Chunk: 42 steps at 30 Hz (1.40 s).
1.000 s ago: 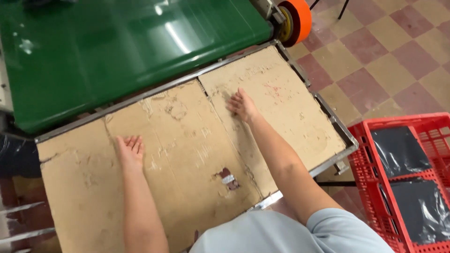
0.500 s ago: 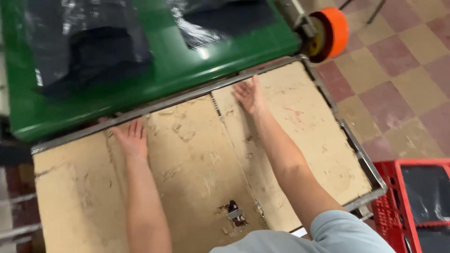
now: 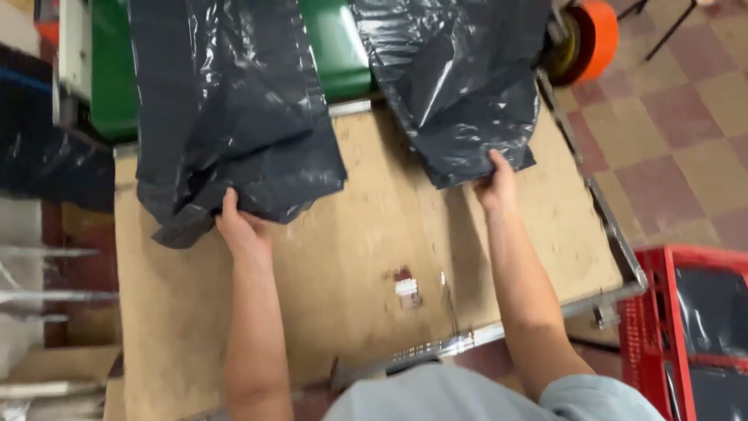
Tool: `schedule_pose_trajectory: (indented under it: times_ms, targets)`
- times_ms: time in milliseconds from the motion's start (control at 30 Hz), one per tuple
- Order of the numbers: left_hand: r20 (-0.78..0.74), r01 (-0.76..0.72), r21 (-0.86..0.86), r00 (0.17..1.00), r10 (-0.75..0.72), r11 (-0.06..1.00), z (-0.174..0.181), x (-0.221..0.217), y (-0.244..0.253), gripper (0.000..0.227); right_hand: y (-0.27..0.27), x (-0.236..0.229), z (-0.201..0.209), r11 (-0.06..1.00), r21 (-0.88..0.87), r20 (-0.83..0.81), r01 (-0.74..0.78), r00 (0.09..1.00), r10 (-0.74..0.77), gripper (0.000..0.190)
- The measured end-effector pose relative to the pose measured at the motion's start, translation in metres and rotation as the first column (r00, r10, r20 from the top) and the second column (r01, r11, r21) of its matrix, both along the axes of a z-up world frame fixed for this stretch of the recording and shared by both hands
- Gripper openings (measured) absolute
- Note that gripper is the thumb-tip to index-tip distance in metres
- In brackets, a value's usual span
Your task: The person repeatedly folds black plastic sheets on a cardboard-covered table and places the folded stacks into a red plastic basket. The person handles the sheets one at a time, aligning and folding them before stacking them in the basket.
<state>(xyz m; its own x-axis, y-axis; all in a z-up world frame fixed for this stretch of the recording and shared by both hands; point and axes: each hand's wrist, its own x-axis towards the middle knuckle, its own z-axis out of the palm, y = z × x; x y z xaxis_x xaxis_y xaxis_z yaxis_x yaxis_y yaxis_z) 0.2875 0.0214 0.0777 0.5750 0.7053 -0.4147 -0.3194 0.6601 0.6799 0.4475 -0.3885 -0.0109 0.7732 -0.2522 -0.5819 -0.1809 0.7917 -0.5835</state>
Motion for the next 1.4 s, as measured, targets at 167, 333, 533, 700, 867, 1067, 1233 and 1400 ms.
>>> schedule_pose_trajectory:
  times_ms: [167,333,533,700,867,1067,1233,1400]
  targets:
    - [0.081,-0.037,-0.027,0.996,0.039,0.999,-0.003,-0.109,-0.010,0.093,-0.013,-0.172,0.027,0.989,0.147,0.013,-0.006,1.000,0.004,0.028]
    - [0.081,-0.009,-0.027,0.997,0.011,1.000,0.013,-0.233,-0.051,0.062,0.029,-0.321,-0.025,0.785,0.377,0.058,-0.491,0.859,0.509,0.080]
    - [-0.512,0.809,-0.261,0.347,-0.786,0.527,-0.013,-0.401,-0.067,0.064,0.090,-0.395,-0.062,0.625,0.384,0.038,-0.680,0.688,0.725,0.086]
    - [-0.732,0.711,0.629,0.678,0.070,-0.314,-0.054,-0.437,-0.057,0.044,0.103,-0.410,-0.088,0.563,-0.283,-0.384,-0.776,0.630,0.675,0.069]
    - [-0.838,0.786,0.491,0.544,0.043,-0.375,-0.060,-0.380,-0.091,0.096,0.111,-0.434,-0.085,0.544,-0.690,-0.079,-0.477,0.797,0.598,0.052]
    - [-0.538,0.478,0.681,0.841,0.065,-0.555,-0.141,-0.361,-0.102,0.036,0.118,-0.435,-0.071,0.422,-0.838,0.003,-0.346,0.770,0.638,0.022]
    - [-0.483,0.403,0.813,0.870,-0.101,-0.421,-0.138,-0.363,-0.089,0.018,0.119,-0.423,-0.096,0.400,-0.787,-0.129,-0.470,0.758,0.639,0.026]
    - [-0.339,0.351,0.936,0.904,0.260,-0.001,-0.104,-0.408,-0.032,0.008,0.133,-0.426,-0.065,0.413,-0.732,-0.218,-0.542,0.760,0.612,0.024]
